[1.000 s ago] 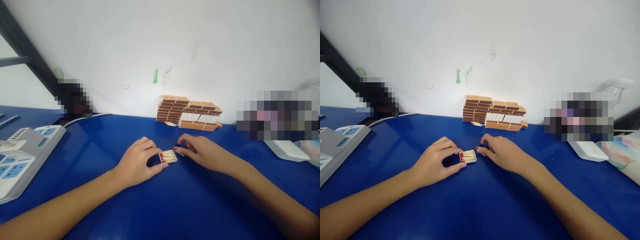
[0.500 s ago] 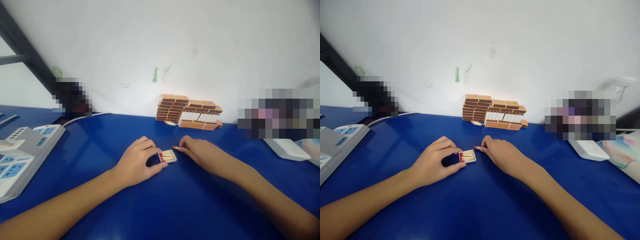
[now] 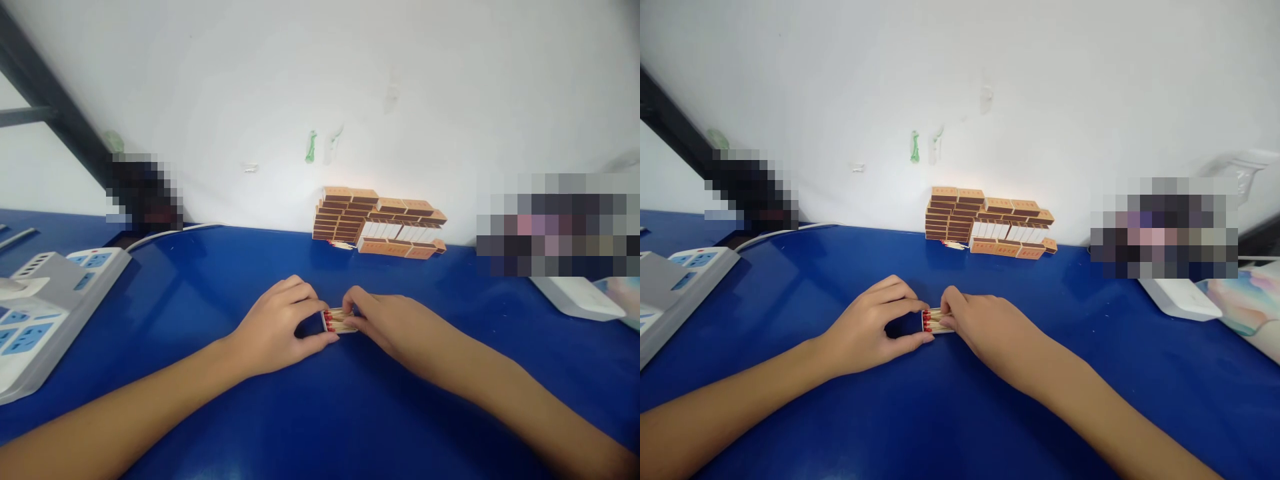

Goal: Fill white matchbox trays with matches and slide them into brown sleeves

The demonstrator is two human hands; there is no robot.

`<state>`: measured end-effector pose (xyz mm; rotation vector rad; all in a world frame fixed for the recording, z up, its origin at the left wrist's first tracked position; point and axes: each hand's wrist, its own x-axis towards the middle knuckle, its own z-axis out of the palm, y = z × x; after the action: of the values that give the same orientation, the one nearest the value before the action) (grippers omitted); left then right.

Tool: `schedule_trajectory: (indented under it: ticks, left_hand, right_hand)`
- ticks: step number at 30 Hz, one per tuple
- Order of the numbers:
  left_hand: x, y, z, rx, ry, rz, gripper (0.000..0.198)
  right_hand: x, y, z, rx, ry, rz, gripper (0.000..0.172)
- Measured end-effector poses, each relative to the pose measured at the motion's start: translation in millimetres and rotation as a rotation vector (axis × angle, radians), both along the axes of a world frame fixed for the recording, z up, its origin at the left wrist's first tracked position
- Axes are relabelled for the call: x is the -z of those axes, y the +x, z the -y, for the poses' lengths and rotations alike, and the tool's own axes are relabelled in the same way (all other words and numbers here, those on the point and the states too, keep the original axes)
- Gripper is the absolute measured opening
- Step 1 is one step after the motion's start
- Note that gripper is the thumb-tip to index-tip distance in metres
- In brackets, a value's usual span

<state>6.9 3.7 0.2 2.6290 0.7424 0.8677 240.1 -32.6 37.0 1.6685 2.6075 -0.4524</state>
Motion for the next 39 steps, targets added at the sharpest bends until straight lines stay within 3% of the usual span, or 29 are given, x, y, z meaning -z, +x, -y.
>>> schedule_trajectory:
  ticks: [8,15,21,32,39]
  left_hand:
    - [-0.3,1,0,0.004,-0.021,0.002,0.026]
    - [0.1,1,-1,-0.009,-0.028,0.001,0.025]
    - [-0.4,2,0,-0.016,-0.022,-0.002,0.025]
    - [1.6,3,1,-0.003,0.002,-0.012,0.025]
    - [0.2,3,2,-0.003,0.005,-0.004,0.025]
  right_hand:
    - [2.0,5,-1,0.009,0.004,-0.068,0.009]
    - [10.0,14,1,-0.031,0.152,-0.151,0.006]
    - [16.6,16,1,-0.107,0.231,-0.123,0.017]
    - [21.9,18,3,-0.249,0.386,-0.058,0.012]
    - [23.8,19,4,-0.236,0.418,-0.082,0.013]
